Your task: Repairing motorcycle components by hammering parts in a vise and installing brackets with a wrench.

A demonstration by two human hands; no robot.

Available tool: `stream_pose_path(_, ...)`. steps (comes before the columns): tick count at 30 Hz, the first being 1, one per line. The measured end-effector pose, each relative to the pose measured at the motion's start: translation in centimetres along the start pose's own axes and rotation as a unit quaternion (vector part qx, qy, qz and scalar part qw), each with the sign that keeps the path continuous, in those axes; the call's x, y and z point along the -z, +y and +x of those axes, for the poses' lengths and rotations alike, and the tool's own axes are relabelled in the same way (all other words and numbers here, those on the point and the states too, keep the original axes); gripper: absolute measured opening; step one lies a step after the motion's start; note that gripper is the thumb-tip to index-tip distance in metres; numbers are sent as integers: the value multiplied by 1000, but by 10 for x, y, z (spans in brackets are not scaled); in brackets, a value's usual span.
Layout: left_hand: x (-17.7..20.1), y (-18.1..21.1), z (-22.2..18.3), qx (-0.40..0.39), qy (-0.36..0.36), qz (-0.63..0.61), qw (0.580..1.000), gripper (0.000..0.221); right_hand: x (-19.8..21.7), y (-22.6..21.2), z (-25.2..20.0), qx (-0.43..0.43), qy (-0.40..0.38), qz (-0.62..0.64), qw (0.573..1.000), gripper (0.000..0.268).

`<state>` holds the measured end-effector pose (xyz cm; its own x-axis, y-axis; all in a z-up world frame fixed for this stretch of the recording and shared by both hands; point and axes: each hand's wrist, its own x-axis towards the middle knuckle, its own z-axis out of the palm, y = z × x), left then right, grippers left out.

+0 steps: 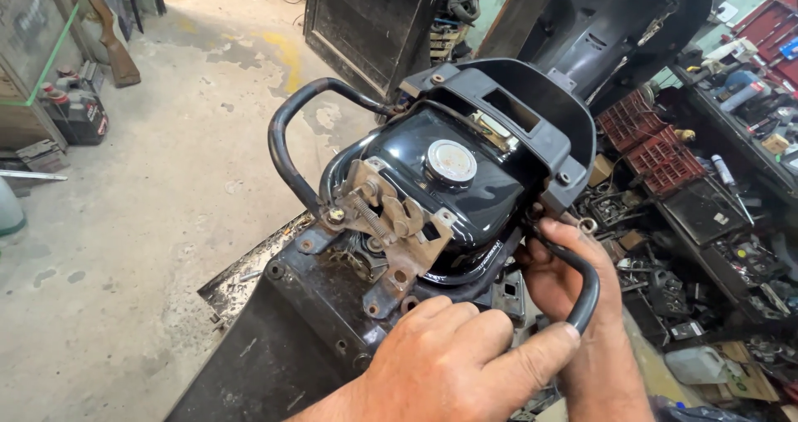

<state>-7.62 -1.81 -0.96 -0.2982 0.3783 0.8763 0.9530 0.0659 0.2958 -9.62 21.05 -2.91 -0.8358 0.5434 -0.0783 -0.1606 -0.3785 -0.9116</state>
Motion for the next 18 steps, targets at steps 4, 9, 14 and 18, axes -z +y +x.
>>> stream_pose_path(4, 1, 0, 1, 4, -4, -16, 1000, 52, 3, 7, 8, -30, 82, 27, 996, 19)
stream_pose_path(9, 1, 1, 1, 12, -7, -19, 1000, 53, -3, 4, 4, -33, 99, 20, 994, 21)
stream_pose_path(14, 0, 1, 0, 10, -5, -15, 1000, 50, -3, 6, 9, 0, 108, -2, 994, 20)
stream_pose_path(18, 0, 2, 0, 16, -1, -15, 1000, 50, -6, 5, 7, 12, 107, 6, 994, 20)
